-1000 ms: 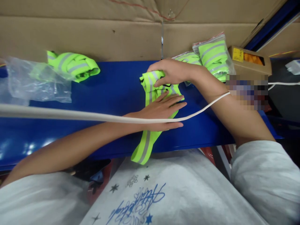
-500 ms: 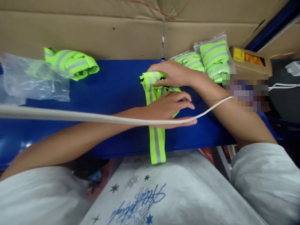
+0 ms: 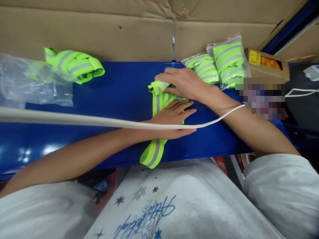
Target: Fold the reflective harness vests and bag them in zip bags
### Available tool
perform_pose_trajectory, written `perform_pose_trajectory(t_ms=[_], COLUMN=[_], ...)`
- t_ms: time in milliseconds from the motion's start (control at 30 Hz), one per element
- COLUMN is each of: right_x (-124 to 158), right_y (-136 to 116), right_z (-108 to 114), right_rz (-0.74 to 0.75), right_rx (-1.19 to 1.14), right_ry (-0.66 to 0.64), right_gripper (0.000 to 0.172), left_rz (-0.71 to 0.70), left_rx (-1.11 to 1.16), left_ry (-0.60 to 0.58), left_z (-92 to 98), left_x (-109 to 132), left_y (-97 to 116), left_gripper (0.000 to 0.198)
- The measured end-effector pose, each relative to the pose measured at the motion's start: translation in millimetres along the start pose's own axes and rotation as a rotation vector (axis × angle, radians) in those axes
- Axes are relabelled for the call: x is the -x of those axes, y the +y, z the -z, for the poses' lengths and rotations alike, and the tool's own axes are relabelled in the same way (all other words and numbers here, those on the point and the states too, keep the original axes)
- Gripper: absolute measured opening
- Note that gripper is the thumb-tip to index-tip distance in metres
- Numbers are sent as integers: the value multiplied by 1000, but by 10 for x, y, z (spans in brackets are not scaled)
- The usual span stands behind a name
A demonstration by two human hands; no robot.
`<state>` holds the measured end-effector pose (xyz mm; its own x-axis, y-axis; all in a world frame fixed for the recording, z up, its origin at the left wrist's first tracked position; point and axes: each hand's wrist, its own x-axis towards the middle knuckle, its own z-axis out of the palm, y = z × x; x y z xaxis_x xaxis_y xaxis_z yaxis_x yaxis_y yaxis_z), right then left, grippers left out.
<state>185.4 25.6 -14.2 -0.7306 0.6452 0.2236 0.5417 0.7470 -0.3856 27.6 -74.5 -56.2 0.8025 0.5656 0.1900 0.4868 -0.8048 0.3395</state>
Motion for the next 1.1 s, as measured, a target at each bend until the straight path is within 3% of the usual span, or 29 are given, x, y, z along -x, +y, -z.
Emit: perform_pose_trajectory(t_ms=[133, 267, 433, 567, 700, 867, 1000, 1100], right_x=[234, 362, 272, 147, 131, 214, 288, 333], right_y=[-151, -146, 37, 183, 185, -1, -207, -303], right_z=[-41, -35, 6, 64, 79, 25, -74, -149], right_rz=[55, 141, 82, -54, -58, -4, 76, 110], right_rx=[62, -178, -269, -161, -96, 48, 221, 317], right_ry=[-20, -128, -178, -190, -234, -115, 32, 59], right_gripper=[39, 45, 52, 78, 65, 57, 49, 37], left_rz=[-20, 10, 31, 24, -132, -218, -311, -305], left_rx=[6, -21, -73, -76, -99, -130, -160, -66], left_ry=[63, 63, 49, 102, 208, 320, 233, 207], left_z=[-56, -90, -84, -119, -188, -218, -171, -125], left_x=[-4, -3, 9, 20, 15, -54, -75, -19], left_y=[58, 90, 124, 119, 103, 90, 125, 202], left_gripper=[61, 60, 58, 55, 45, 37, 37, 43])
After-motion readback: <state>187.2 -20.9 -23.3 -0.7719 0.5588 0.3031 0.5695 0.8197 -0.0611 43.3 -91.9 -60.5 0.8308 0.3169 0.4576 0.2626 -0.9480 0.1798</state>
